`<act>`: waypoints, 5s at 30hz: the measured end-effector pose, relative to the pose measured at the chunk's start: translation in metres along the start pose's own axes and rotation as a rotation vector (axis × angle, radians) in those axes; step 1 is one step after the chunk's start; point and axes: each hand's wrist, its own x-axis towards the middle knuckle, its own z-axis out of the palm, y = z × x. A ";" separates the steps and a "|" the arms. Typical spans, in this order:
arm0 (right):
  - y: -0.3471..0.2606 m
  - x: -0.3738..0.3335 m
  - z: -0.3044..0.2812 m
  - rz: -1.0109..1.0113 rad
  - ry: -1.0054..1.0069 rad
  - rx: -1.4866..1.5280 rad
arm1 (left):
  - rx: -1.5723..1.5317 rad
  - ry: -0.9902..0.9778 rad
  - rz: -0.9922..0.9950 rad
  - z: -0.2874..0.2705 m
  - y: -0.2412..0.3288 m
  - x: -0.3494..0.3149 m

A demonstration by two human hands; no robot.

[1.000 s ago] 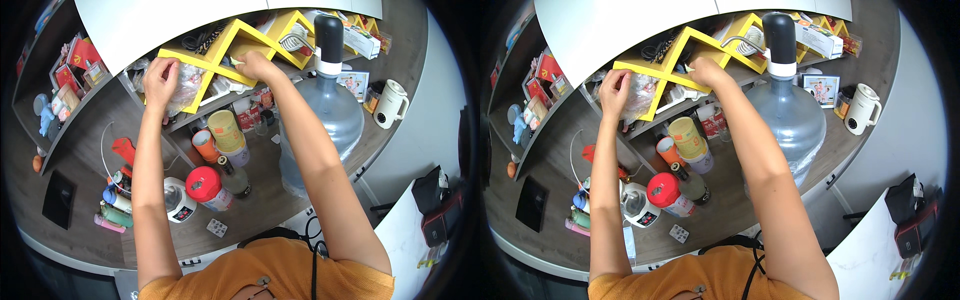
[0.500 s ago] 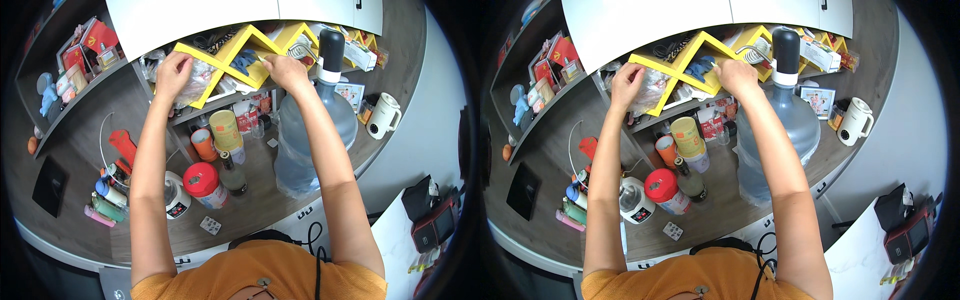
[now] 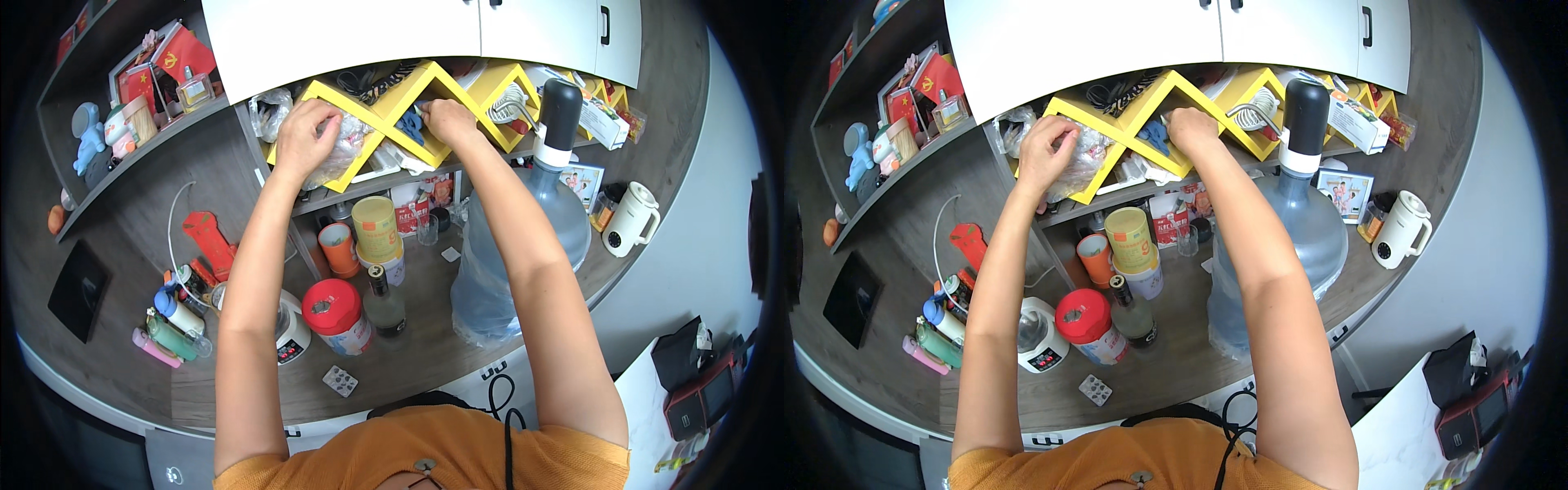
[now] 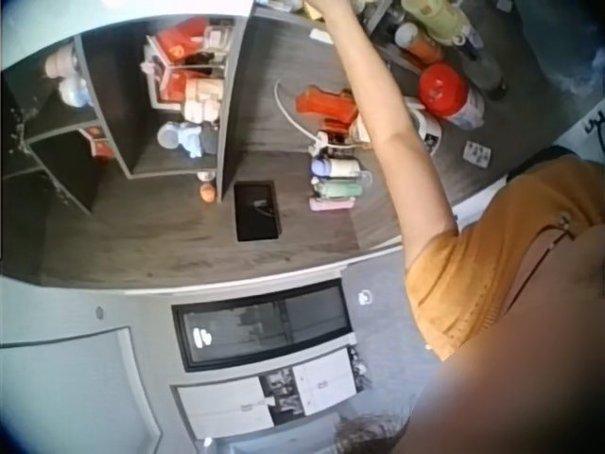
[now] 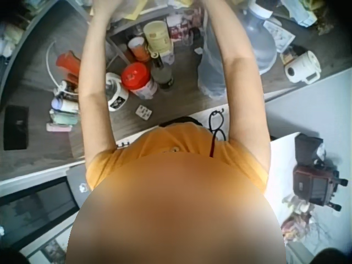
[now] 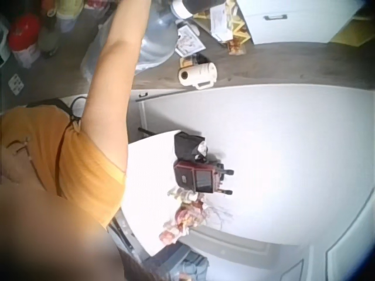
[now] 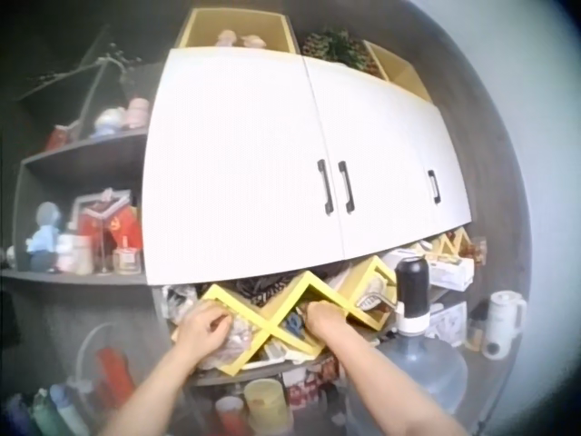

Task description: The person wipes the exterior of a glass bottle with a cloth, places the cloth in a yellow storage bin on a shelf, handles a blister pack, and then wipes the side of a large water jug.

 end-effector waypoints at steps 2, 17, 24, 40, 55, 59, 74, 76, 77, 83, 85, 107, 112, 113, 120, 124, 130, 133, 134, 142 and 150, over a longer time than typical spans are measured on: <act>0.004 0.012 -0.001 -0.017 -0.078 -0.080 | 0.006 0.002 0.005 0.001 0.002 0.003; 0.013 -0.046 -0.020 -0.098 -0.169 -0.297 | -0.034 0.034 -0.079 0.004 0.007 -0.001; 0.016 -0.075 -0.023 -0.163 0.003 -0.381 | -0.059 0.049 -0.054 0.002 0.005 -0.005; 0.007 -0.051 -0.028 0.060 0.097 -0.070 | -0.101 0.002 -0.041 -0.003 0.005 -0.005; 0.008 -0.092 -0.031 0.018 -0.020 -0.359 | -0.050 0.010 -0.019 0.004 0.008 -0.004; 0.003 -0.080 -0.032 0.026 0.075 -0.432 | -0.096 0.017 -0.013 0.001 0.004 -0.006; -0.001 -0.012 -0.001 0.141 0.016 -0.439 | -0.201 -0.072 -0.069 -0.007 0.003 -0.006; -0.003 -0.004 0.006 0.124 -0.032 -0.449 | -0.193 -0.072 -0.092 -0.005 0.004 -0.008; -0.006 0.002 0.008 0.110 -0.078 -0.464 | -0.180 -0.059 -0.080 -0.005 0.004 -0.010; -0.007 0.028 0.032 0.013 -0.157 -0.488 | -0.163 -0.103 -0.052 -0.006 0.006 -0.005; -0.013 0.032 0.037 -0.025 -0.229 -0.439 | -0.149 -0.091 -0.039 -0.006 0.005 -0.007; -0.001 -0.068 -0.085 0.064 -0.154 -0.310 | -0.092 -0.133 -0.062 -0.006 0.003 -0.008; -0.002 -0.067 -0.060 0.076 -0.016 -0.329 | -0.053 -0.109 -0.027 -0.004 0.006 -0.006; -0.001 -0.061 -0.052 0.067 -0.010 -0.326 | -0.045 -0.105 -0.007 -0.002 0.003 -0.007; -0.008 -0.023 -0.023 0.073 -0.118 -0.389 | -0.067 -0.079 -0.012 -0.001 0.007 -0.007; -0.007 -0.021 0.001 -0.216 -0.031 -0.571 | -0.036 -0.098 -0.014 0.000 0.008 -0.007; 0.006 -0.040 0.002 -0.391 0.119 -0.350 | -0.063 -0.070 -0.035 0.001 0.008 -0.006; 0.003 -0.058 -0.003 -0.376 0.142 -0.264 | -0.087 -0.030 -0.059 0.005 0.011 -0.004; 0.006 -0.066 -0.005 -0.351 0.139 -0.225 | -0.102 -0.029 -0.072 0.005 0.012 -0.005; 0.017 -0.116 -0.055 -0.044 0.202 -0.036 | -0.148 -0.075 -0.153 0.001 0.014 -0.010; 0.002 -0.075 -0.024 -0.029 0.183 -0.196 | -0.169 -0.090 -0.180 -0.003 0.012 -0.011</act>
